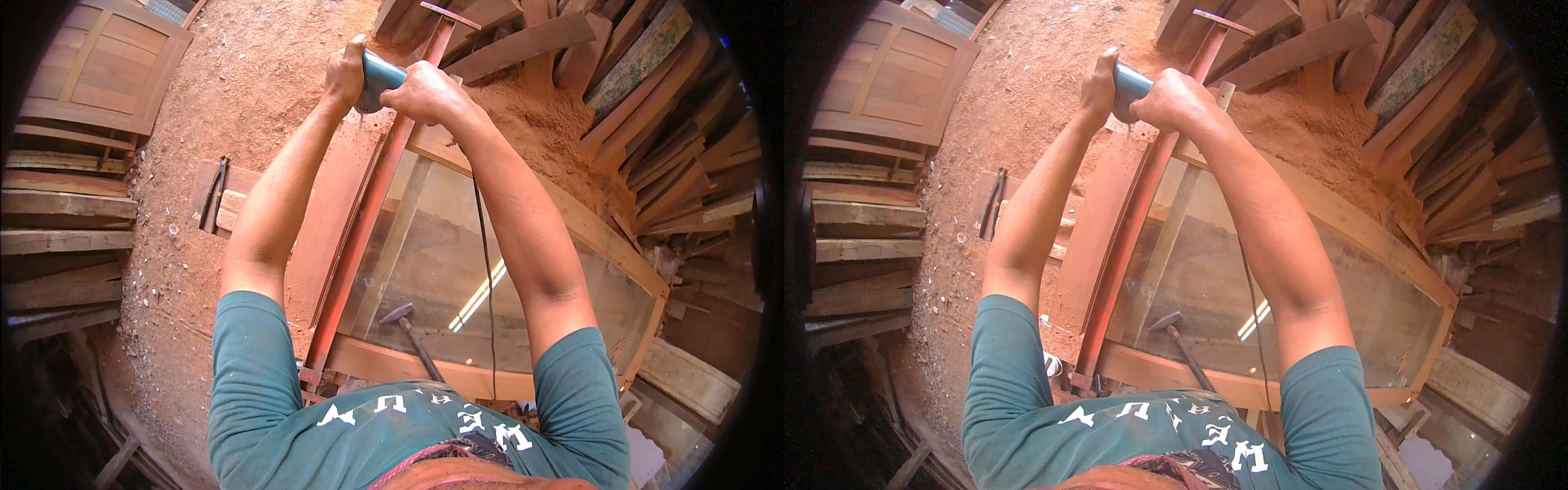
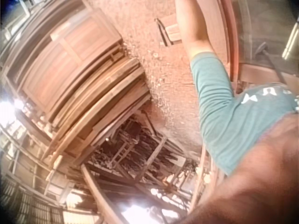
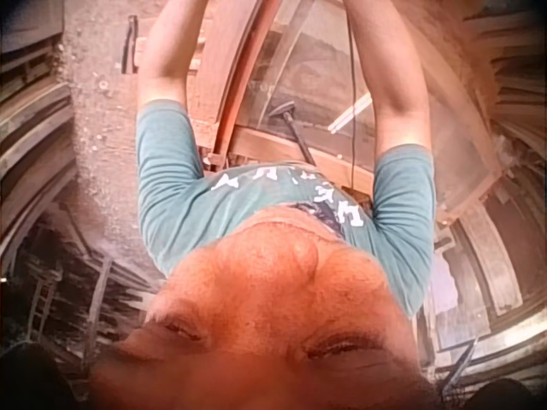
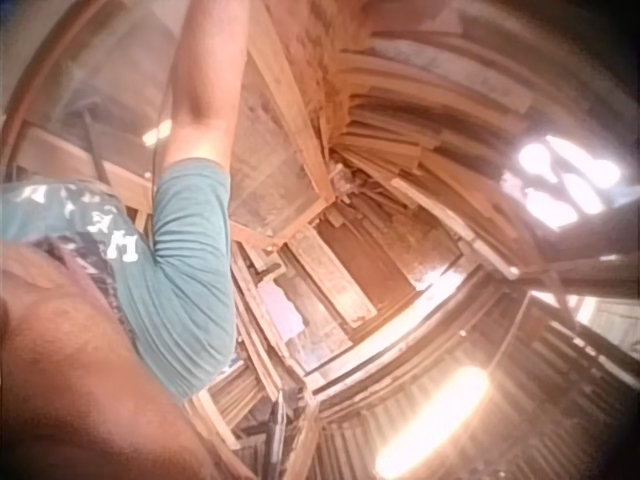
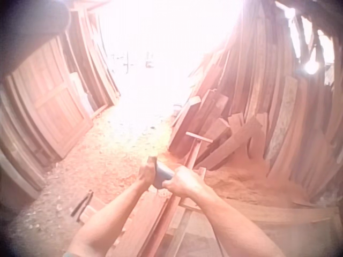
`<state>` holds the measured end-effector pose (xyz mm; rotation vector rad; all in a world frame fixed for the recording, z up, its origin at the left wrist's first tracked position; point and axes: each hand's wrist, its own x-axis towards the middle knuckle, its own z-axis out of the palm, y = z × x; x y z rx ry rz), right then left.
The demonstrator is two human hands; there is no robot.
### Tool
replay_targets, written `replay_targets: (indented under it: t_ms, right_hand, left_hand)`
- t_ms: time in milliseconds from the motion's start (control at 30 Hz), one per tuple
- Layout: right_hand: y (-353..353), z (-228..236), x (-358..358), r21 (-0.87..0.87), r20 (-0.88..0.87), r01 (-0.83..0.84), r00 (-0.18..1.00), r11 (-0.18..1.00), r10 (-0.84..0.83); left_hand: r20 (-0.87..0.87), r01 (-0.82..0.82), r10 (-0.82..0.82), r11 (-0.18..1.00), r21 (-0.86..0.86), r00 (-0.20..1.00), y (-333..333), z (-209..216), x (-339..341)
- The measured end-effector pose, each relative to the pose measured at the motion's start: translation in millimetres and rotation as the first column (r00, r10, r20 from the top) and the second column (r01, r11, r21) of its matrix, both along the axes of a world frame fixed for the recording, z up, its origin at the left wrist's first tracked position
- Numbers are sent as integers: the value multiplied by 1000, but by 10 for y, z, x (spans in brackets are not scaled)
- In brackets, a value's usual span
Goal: The person assembles a wooden frame with a glass pane, using a hammer to drive nails and a power drill to secure joints. They also use a chisel to adjust the wood and a clamp to hold the frame together during the process.
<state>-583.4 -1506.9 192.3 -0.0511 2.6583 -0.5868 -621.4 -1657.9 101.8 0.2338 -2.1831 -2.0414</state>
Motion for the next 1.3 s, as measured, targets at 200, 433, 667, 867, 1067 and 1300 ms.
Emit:
replay_targets:
  t_ms: [200,433,667,867,1067,1300]
  right_hand:
    - [-75,248,-44,-4,74,-52,996,999,53]
    - [8,80,-303,-17,148,-62,987,998,64]
    - [22,45,-310,-8,118,-79,990,997,79]
    - [83,-13,-290,-16,103,-71,992,997,72]
    - [30,-8,-233,-6,92,-70,993,998,70]
    - [86,-56,-241,-22,107,-66,992,998,68]
  left_hand:
    - [34,-70,72,995,-72,997,-23,-96,-121]
    - [115,-51,57,997,-56,992,42,-81,-220]
    - [114,-63,74,993,-100,991,51,-172,-248]
    - [34,-49,53,994,-97,998,95,-169,-185]
    - [25,-79,82,993,-82,996,67,-237,-129]
    - [41,-58,61,995,-77,997,105,-261,-153]
